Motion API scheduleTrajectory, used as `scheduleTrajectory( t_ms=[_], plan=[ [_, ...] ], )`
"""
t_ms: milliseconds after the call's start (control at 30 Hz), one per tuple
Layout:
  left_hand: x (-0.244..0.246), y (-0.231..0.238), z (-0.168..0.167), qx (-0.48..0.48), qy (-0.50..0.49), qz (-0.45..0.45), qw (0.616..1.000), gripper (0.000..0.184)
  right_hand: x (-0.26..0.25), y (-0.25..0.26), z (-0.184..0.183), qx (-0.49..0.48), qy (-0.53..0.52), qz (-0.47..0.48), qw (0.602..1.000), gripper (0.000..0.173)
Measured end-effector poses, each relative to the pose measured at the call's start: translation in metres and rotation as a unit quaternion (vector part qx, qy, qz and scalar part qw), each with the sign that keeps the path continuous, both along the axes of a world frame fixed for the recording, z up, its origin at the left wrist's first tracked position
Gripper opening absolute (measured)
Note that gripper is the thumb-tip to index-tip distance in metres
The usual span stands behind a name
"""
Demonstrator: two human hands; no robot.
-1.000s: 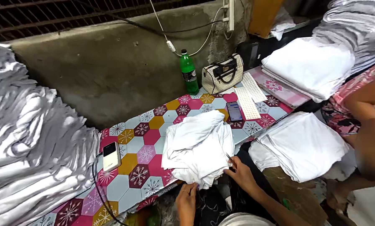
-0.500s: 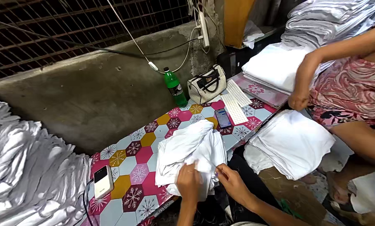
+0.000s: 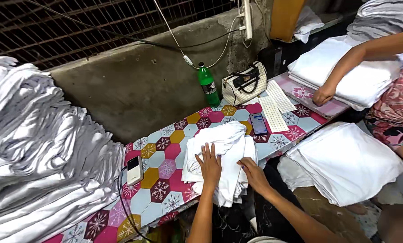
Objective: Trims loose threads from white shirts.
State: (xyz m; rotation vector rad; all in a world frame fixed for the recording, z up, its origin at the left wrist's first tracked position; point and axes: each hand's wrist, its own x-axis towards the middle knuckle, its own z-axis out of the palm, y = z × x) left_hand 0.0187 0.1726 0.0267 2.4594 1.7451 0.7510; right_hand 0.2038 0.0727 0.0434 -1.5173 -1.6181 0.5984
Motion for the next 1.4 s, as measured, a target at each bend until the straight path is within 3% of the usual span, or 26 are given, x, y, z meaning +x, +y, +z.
scheduleTrajectory(
  t_ms=[167, 267, 333, 433, 533, 600, 733, 833, 933, 1033, 1133, 1233, 1400],
  plan=[
    [0.007, 0.007, 0.005, -0.031, -0.021, 0.008, 0.999, 0.057, 0.011, 0.088, -0.022, -0.007, -0.133, -0.047, 0.99, 0.038],
    [-0.023, -0.016, 0.006, 0.056, -0.226, -0.056, 0.971, 0.035, 0.014, 0.078, -0.02, 0.031, -0.084, -0.063, 0.994, 0.034],
    [-0.049, -0.042, 0.008, 0.134, -0.331, 0.01, 0.934, 0.027, 0.01, 0.047, -0.011, 0.068, -0.007, -0.087, 0.994, 0.028],
    [-0.074, -0.053, 0.01, 0.038, -0.44, 0.171, 0.881, 0.035, -0.01, 0.004, 0.0, 0.018, 0.103, -0.132, 0.986, 0.025],
    [-0.082, -0.025, 0.013, -0.129, -0.47, 0.204, 0.849, 0.053, -0.016, 0.011, 0.002, -0.003, 0.142, -0.204, 0.969, 0.029],
    [-0.082, -0.009, 0.024, -0.218, -0.547, 0.202, 0.783, 0.042, -0.003, 0.032, 0.011, 0.006, 0.142, -0.245, 0.959, 0.033],
    [-0.055, -0.017, 0.042, -0.305, -0.74, 0.105, 0.59, 0.042, 0.025, 0.077, 0.022, -0.074, 0.175, -0.26, 0.947, 0.048],
    [-0.027, -0.031, 0.039, -0.325, -0.772, 0.097, 0.537, 0.031, 0.017, 0.109, 0.021, -0.079, 0.154, -0.201, 0.964, 0.056],
    [-0.025, -0.021, 0.039, -0.43, -0.733, 0.091, 0.519, 0.03, 0.015, 0.137, 0.034, -0.101, 0.092, -0.173, 0.975, 0.054],
    [-0.008, -0.014, 0.049, -0.33, -0.772, 0.071, 0.538, 0.034, 0.017, 0.155, 0.042, -0.106, 0.088, -0.135, 0.981, 0.05],
    [0.034, -0.026, 0.059, -0.287, -0.802, -0.022, 0.524, 0.044, 0.008, 0.162, 0.04, -0.086, 0.109, -0.092, 0.986, 0.047],
    [0.068, -0.03, 0.046, -0.339, -0.749, 0.058, 0.566, 0.027, -0.002, 0.165, 0.018, -0.104, 0.102, -0.058, 0.988, 0.055],
    [0.037, -0.043, 0.028, -0.346, -0.685, 0.139, 0.626, 0.036, -0.017, 0.142, 0.015, -0.122, 0.077, -0.057, 0.988, 0.055]
  ],
)
